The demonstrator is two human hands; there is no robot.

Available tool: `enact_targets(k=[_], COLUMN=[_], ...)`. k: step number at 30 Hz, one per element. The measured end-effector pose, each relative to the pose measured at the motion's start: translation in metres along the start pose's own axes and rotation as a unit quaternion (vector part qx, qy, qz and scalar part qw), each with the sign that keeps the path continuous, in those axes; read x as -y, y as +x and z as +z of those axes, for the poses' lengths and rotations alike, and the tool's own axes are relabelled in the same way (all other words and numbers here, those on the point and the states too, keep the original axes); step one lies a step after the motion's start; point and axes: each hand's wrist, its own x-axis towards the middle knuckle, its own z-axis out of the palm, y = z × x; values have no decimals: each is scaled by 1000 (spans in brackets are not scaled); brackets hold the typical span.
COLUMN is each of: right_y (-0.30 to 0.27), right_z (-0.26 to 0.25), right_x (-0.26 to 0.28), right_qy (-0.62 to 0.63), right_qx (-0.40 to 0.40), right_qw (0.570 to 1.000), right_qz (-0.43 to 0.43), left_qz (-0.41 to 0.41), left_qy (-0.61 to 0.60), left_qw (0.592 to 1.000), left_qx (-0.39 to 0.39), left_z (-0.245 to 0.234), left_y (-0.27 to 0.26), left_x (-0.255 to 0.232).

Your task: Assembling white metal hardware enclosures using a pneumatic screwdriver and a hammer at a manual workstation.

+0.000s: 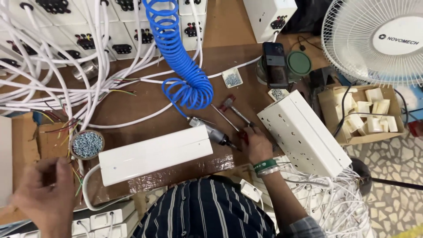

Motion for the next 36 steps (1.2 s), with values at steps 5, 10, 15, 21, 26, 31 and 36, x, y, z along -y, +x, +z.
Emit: enact_targets(k=[5, 10, 15, 21, 26, 31, 36], right_y=[3, 5, 8, 11, 13, 17, 18], right_z=[2, 5, 2, -10, -17, -24, -80], right_x=[-3, -5, -4, 2, 2, 5, 63], right_qy=[12, 14, 1, -8, 29, 41, 247], right_qx=[-19, -31, 0, 78, 86, 96, -65], right_qw=[1000, 999, 1000, 997, 996, 994, 955], right_qz=[-9, -25, -8, 18, 8, -17, -150], left_qz=[21, 57, 111, 144, 143, 161, 124], left_qy=[26, 22, 116, 195, 228, 237, 231], left_qw=[999, 998, 982, 958, 951, 949, 961], left_qx=[22, 31, 100, 152, 153, 132, 85], left_z=[23, 57, 72, 76, 83, 88, 94], left_y=[0, -2, 2, 6, 4, -2, -4], left_x=[-49, -96, -130, -133, -131, -133, -117])
